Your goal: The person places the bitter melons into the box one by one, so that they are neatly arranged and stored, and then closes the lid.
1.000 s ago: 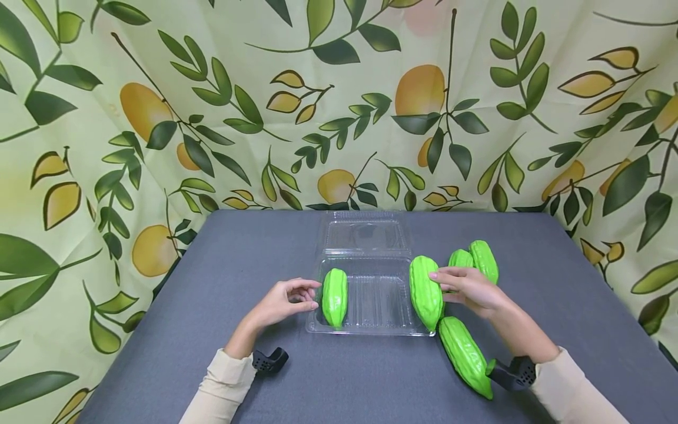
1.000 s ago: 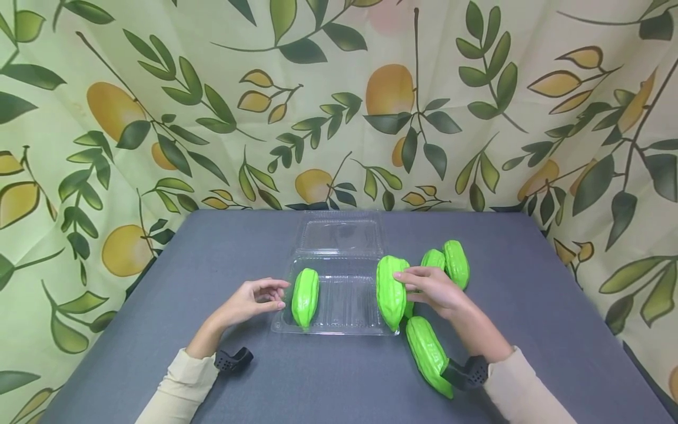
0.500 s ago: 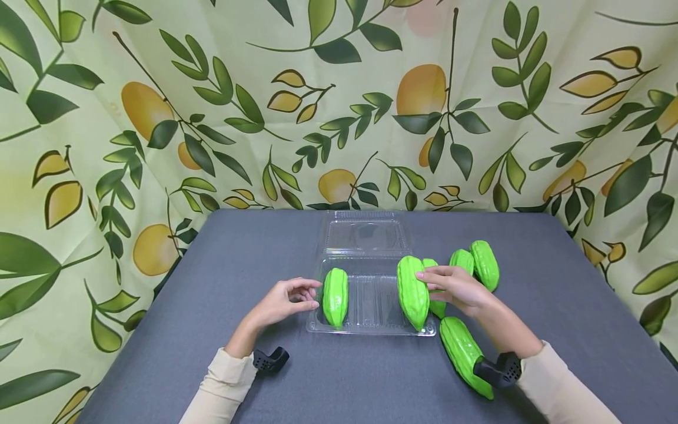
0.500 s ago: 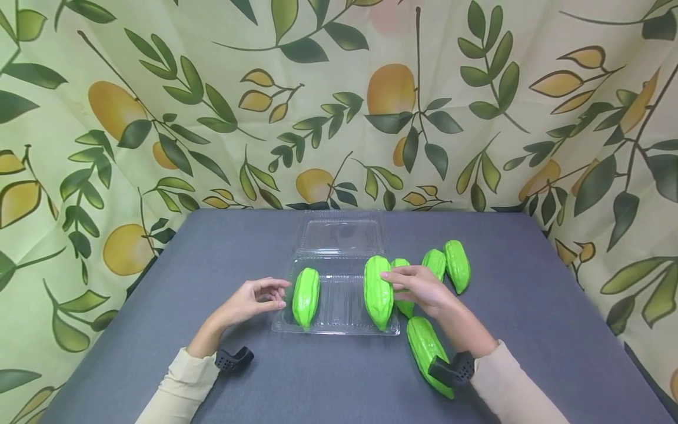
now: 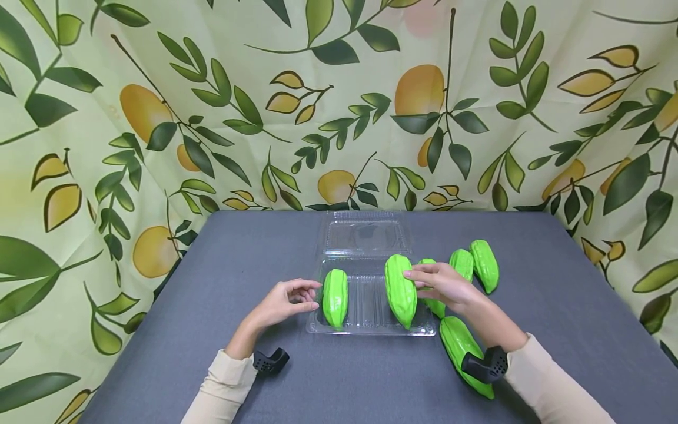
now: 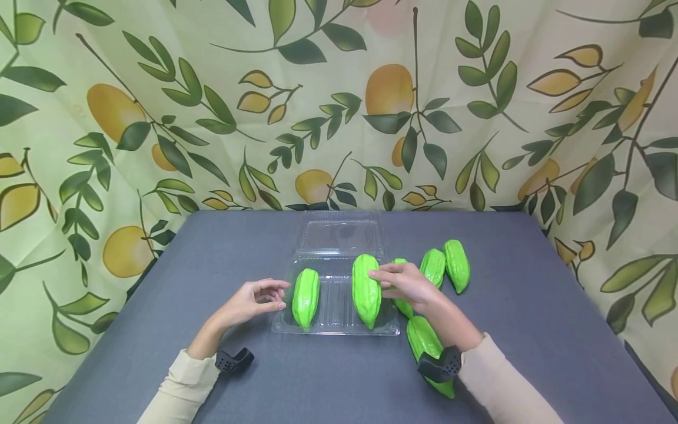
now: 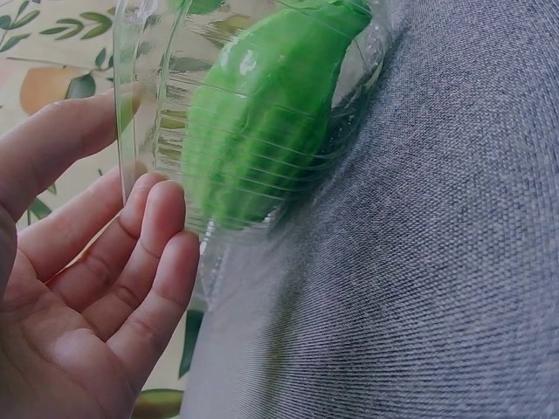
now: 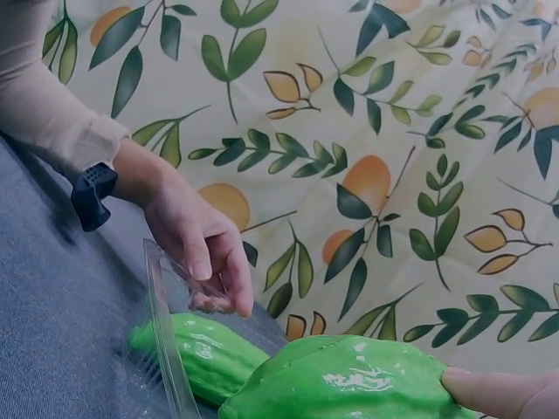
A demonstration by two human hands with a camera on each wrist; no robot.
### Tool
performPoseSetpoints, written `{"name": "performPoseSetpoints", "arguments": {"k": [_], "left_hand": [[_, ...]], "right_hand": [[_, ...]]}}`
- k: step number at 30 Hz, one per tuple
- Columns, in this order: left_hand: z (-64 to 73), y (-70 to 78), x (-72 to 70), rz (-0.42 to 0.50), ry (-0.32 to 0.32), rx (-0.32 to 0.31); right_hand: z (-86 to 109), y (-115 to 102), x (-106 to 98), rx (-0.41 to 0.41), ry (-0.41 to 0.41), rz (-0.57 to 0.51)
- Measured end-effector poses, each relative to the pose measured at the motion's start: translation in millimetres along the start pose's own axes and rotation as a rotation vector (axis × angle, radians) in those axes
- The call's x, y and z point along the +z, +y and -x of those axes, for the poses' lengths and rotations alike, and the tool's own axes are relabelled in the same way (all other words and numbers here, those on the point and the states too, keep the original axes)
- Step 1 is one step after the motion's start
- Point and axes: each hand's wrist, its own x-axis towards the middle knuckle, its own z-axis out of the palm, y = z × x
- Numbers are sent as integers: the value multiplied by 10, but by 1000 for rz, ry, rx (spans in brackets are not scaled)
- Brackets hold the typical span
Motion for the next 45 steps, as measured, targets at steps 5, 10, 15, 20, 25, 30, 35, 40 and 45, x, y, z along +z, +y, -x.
{"name": "performPoseSetpoints", "arguments": {"k": [5,10,15,20,25,30,35,40,45], "left_hand": [[5,-8,6,2,2,4],[6,-12,8,-1,-2,4],[-3,-5,8,5,2,5],[-8,5,6,9,4,-5],[-6,9,4,11,4,-7],[-4,8,1,8,2,-4],[-3,1,2,2,-1,4],[-4,-14,5,6,-1,4],[-8,-22,3,3,0,4]], "right_hand": [[-35,-27,51,2,9,-21],[-81,-21,111,-10,10,-31],[-146,-22,170,-15,7,-34],[-193,-28,230,-31,-2,-38],[-231,-38,285,-31,-7,-57],[-286,-51,342,-22,-5,-53],[-353,-52,394,-12,-3,-61],[-402,-49,434,-10,-17,-71],[-456,-37,480,-12,-22,-79]]}}
